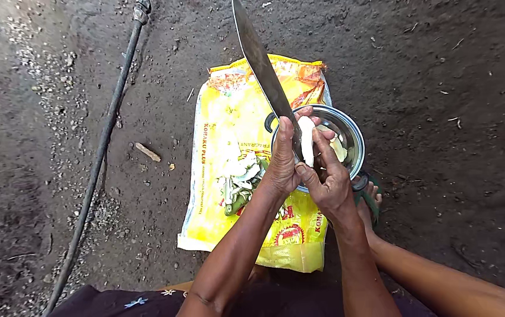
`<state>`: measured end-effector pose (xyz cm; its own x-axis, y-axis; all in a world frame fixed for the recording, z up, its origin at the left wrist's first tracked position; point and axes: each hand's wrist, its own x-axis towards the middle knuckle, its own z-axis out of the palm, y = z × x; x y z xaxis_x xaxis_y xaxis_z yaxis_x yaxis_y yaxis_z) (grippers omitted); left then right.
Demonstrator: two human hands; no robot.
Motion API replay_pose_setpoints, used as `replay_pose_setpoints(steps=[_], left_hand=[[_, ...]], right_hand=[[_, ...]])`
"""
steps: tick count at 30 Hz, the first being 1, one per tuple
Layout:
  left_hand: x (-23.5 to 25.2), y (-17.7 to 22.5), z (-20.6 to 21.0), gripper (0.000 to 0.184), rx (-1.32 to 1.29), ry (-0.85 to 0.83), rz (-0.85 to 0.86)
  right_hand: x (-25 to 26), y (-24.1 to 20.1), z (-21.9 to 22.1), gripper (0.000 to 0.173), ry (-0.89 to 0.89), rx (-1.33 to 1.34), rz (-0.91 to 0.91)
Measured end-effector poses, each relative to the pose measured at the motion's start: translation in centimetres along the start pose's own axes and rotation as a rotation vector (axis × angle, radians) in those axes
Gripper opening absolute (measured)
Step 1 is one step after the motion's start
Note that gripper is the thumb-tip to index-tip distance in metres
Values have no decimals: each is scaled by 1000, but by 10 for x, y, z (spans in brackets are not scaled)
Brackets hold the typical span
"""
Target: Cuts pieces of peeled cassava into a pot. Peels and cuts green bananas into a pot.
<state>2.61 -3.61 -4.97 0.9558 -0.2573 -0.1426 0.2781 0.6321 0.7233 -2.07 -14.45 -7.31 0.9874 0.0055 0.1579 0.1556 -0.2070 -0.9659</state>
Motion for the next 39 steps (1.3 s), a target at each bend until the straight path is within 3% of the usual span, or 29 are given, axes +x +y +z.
replay_pose_setpoints(steps=[5,20,29,39], left_hand=[[1,-1,-4,84,17,-40,-20],[10,-7,-13,45,-151,62,-82],[16,-11,-24,30,-172,86,-121],[19,-12,-25,31,-118,214,-205]], right_hand=[[0,0,-7,67,-45,29,44],[3,8,-1,58,-18,-30,86],[5,13,4,56,-35,-22,169],[6,22,7,55,-41,-94,182]])
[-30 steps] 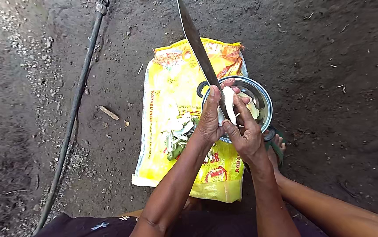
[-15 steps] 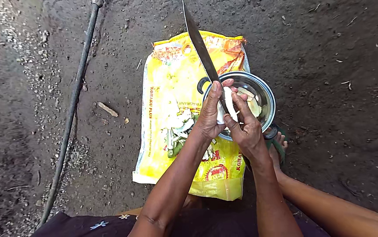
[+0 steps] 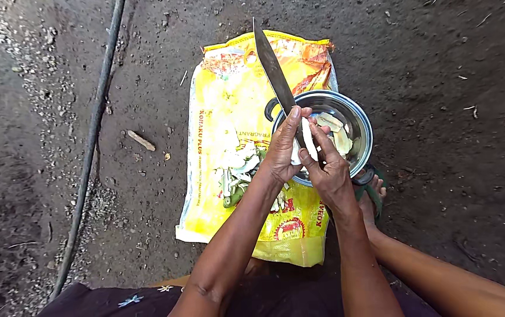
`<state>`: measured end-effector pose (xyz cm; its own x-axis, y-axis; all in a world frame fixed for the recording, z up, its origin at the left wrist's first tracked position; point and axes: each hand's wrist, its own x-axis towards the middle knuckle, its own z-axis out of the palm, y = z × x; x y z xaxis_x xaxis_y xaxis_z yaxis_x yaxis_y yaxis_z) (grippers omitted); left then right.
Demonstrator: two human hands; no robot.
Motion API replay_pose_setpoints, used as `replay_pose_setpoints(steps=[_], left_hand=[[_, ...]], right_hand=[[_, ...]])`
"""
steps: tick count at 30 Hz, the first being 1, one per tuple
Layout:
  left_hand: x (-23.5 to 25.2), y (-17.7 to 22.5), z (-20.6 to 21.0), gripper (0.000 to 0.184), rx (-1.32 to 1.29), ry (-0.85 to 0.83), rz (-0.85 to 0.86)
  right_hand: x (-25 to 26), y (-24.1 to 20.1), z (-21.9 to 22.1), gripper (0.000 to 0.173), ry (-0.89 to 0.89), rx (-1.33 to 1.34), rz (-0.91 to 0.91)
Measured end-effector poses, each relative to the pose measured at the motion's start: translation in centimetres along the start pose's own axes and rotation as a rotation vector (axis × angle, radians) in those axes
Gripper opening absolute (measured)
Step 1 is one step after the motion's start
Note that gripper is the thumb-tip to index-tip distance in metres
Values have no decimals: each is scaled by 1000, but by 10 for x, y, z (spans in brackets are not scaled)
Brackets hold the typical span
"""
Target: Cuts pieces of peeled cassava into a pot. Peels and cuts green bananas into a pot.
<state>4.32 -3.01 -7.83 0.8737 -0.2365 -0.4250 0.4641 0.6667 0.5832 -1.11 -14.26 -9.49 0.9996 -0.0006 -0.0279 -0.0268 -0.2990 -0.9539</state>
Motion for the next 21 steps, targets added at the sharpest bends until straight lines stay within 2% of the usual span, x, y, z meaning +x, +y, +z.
replay_pose_setpoints(steps=[9,13,16,19,21], left_hand=[[7,-1,-2,39,40,75,-85],[11,0,-12,46,226,74,-172],[13,0,-21,49,215,99,-255],[18,1,-38,48,43,216,-273],[19,3,-43,41,-70,256,-254]], right_hand=[[1,3,0,56,23,-153,39],[2,11,-10,54,-20,-183,122],[2,16,-14,49,-43,90,331],[5,15,-15,36,-35,469,618],[6,11,-18,37,-52,517,751]])
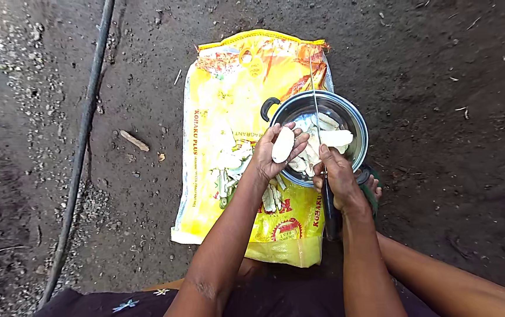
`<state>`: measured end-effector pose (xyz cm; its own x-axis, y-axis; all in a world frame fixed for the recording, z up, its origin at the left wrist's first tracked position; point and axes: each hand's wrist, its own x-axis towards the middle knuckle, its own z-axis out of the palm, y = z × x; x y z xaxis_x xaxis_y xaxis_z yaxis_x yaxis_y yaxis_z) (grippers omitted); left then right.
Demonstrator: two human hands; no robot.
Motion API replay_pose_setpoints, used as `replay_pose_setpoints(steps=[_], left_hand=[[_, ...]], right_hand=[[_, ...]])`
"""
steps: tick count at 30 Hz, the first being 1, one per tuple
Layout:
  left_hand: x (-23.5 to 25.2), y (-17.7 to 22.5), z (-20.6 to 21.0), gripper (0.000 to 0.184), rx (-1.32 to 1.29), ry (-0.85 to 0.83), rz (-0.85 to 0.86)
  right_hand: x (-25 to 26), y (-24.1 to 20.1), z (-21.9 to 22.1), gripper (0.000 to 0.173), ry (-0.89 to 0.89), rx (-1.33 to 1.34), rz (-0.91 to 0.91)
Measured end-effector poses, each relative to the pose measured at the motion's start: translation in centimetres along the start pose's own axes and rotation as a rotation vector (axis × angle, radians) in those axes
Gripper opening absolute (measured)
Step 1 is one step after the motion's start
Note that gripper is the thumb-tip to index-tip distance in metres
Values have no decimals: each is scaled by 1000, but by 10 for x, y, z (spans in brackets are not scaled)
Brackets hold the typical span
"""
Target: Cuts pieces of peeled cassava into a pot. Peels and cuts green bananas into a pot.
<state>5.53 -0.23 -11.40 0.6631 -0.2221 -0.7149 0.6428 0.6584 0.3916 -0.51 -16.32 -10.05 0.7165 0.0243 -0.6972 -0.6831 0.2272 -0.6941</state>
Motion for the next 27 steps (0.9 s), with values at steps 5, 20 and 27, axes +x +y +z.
replay_pose_setpoints(steps=[5,20,27], left_hand=[[-8,6,17,31,-121,48,48],[-14,28,20,24,-324,-230,148],[-18,30,24,28,-256,-190,191]], right_hand=[[-13,-4,11,46,-41,-14,-7],[-37,12,50,65,-105,-550,-788],[-37,11,49,66,-78,-615,-713]])
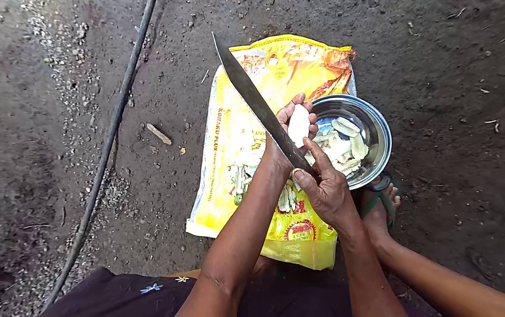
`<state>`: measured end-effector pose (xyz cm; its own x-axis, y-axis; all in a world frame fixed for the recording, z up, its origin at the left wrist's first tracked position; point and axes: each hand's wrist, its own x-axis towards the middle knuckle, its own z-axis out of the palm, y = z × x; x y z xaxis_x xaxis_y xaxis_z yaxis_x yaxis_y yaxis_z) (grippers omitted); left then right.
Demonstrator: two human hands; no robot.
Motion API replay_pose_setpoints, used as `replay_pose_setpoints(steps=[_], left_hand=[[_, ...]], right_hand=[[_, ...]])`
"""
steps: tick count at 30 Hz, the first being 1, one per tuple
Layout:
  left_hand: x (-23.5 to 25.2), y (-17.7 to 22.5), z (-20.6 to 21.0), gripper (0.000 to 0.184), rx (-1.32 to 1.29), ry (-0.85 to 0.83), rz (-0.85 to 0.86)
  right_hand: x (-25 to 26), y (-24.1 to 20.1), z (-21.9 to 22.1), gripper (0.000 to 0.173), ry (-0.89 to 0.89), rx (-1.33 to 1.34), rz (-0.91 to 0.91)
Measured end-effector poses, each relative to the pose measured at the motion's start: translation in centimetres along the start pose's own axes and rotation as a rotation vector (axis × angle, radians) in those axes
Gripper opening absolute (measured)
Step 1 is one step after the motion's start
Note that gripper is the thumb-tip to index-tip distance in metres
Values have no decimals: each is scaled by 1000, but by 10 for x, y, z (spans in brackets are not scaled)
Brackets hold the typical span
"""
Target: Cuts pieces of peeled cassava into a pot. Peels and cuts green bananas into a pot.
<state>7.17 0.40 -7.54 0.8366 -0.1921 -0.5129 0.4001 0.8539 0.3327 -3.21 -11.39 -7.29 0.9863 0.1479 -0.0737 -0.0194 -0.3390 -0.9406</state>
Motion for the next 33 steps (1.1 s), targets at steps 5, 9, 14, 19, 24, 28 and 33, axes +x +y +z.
replay_pose_setpoints(steps=[5,9,14,19,24,28,33], left_hand=[[-3,-1,0,29,22,7,20],[-2,-3,-1,31,40,-19,74],[-7,-8,1,30,109,0,112],[-12,-18,5,29,156,55,93],[-14,-16,9,27,143,104,46],[-16,-17,11,24,117,158,10],[-18,-21,11,26,170,141,46]], right_hand=[[0,1,-1,65,-15,48,-8],[1,3,1,66,-9,99,-13],[1,8,3,63,20,138,19],[3,17,-2,65,-1,224,75],[5,16,-4,72,-4,199,64],[5,20,-2,67,54,91,22],[8,26,-1,63,78,115,21]])
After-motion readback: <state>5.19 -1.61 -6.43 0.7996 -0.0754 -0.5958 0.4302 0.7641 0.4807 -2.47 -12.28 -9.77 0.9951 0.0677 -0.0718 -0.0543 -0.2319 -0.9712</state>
